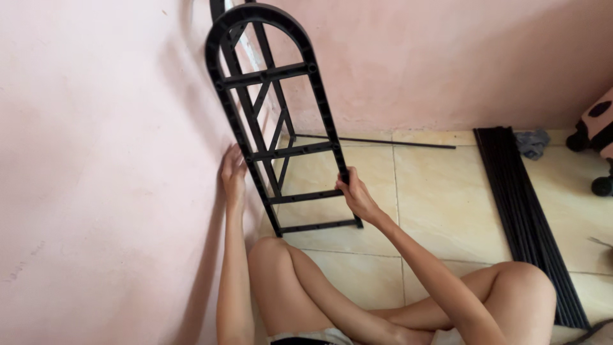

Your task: The person assembles a black metal shoe rack by inserting horizontal rods into two vertical side frames. They sit on the floor, pick up rods one by one, and fit them into slots on the frames to form the rack structure.

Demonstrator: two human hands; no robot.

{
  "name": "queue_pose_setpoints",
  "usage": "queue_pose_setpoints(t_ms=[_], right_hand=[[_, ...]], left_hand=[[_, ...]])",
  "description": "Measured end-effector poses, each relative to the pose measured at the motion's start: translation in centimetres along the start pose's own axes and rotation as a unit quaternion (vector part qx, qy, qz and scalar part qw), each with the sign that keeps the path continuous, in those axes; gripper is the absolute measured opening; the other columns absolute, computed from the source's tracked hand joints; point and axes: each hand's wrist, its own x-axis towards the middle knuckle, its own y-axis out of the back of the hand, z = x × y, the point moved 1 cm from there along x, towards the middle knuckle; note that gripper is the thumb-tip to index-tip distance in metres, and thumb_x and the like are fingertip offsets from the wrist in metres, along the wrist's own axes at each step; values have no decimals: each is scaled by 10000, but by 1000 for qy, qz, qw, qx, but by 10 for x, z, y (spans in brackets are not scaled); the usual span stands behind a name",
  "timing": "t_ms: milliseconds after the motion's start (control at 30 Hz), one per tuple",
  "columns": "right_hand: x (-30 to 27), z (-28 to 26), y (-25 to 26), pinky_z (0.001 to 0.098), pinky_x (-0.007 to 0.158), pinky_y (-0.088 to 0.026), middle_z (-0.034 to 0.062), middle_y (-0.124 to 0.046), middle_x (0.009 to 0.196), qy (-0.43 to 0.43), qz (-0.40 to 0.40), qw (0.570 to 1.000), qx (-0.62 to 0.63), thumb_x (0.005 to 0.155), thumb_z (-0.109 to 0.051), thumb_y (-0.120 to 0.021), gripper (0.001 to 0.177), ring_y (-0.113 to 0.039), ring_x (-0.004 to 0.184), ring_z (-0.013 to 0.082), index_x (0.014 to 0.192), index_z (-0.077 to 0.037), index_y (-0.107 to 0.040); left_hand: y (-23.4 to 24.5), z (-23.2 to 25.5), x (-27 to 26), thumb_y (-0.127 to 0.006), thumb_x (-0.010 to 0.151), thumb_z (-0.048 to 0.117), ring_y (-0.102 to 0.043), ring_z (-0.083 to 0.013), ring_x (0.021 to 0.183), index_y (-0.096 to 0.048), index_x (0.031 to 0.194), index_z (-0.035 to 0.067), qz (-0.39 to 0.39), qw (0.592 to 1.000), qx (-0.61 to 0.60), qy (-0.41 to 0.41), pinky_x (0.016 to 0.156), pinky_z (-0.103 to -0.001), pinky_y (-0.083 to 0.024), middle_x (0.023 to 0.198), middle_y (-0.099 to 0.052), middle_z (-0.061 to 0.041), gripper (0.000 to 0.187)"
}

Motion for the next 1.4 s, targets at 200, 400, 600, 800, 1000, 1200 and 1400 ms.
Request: queue_pose_setpoints(t_ms=[200, 400, 600, 800, 1000, 1200, 1400], right_hand=[[-37, 23, 60, 361, 781, -556, 106, -663, 907, -12, 82, 996, -25, 1054, -106, -533, 141, -682, 853, 227, 1137, -26, -452], [-98, 32, 157, 311, 773, -539, 79, -658, 898, -32, 250, 966, -51, 1083, -74, -530, 95, -657, 841, 159, 1157, -29, -491], [-135, 20, 247, 277, 771, -499, 49, -575, 954, -2, 396, 914, -92, 1155, -82, -558, 116, -587, 832, 123, 1176, -33, -455], [-137, 29, 289, 285, 745, -473, 41, -587, 958, 1, 487, 861, -149, 1184, -106, -574, 149, -578, 823, 135, 1189, -27, -448], [-125, 54, 293, 335, 730, -480, 65, -587, 912, -16, 553, 805, -212, 1168, -139, -589, 175, -593, 791, 176, 1165, -23, -458], [-101, 78, 302, 405, 748, -448, 104, -546, 914, -24, 584, 764, -274, 1180, -175, -569, 199, -543, 811, 246, 1220, -5, -474], [-86, 83, 318, 413, 762, -462, 134, -554, 980, -52, 550, 776, -305, 1182, -190, -560, 212, -558, 844, 276, 1234, 6, -496]], left_hand=[[-35, 1, 42, -726, 931, 153, -464, -255, 1394, -387, 1511, 32, -11, 996, 93, -17, 1082, -390, -443, 1541, -449, -155, 682], [-49, -47, 70, -764, 997, 232, -695, -312, 1061, -549, 1311, -1, 1, 959, 274, -75, 964, -413, -543, 1158, -679, -150, 447], [-57, -61, 67, -747, 956, 70, -531, -410, 1220, -368, 1434, -82, 79, 927, 302, -207, 1062, -512, -399, 1337, -501, -262, 629], [-104, -84, 7, -704, 974, 101, -331, -443, 1411, -305, 1483, -81, 252, 893, 321, -190, 1192, -573, -251, 1476, -347, -288, 672], [-201, -159, -55, -711, 976, 180, -429, -374, 1251, -455, 1375, -14, 113, 941, 282, -148, 1001, -472, -408, 1392, -481, -212, 512], [-346, -190, -77, -674, 841, -33, -573, -305, 1121, -639, 1095, 61, -161, 943, 234, -175, 997, -442, -428, 1110, -652, -106, 273], [-466, -222, -61, -649, 903, 1, -589, -325, 1135, -660, 1077, 80, -309, 900, 290, -101, 962, -446, -471, 1134, -654, -123, 191]])
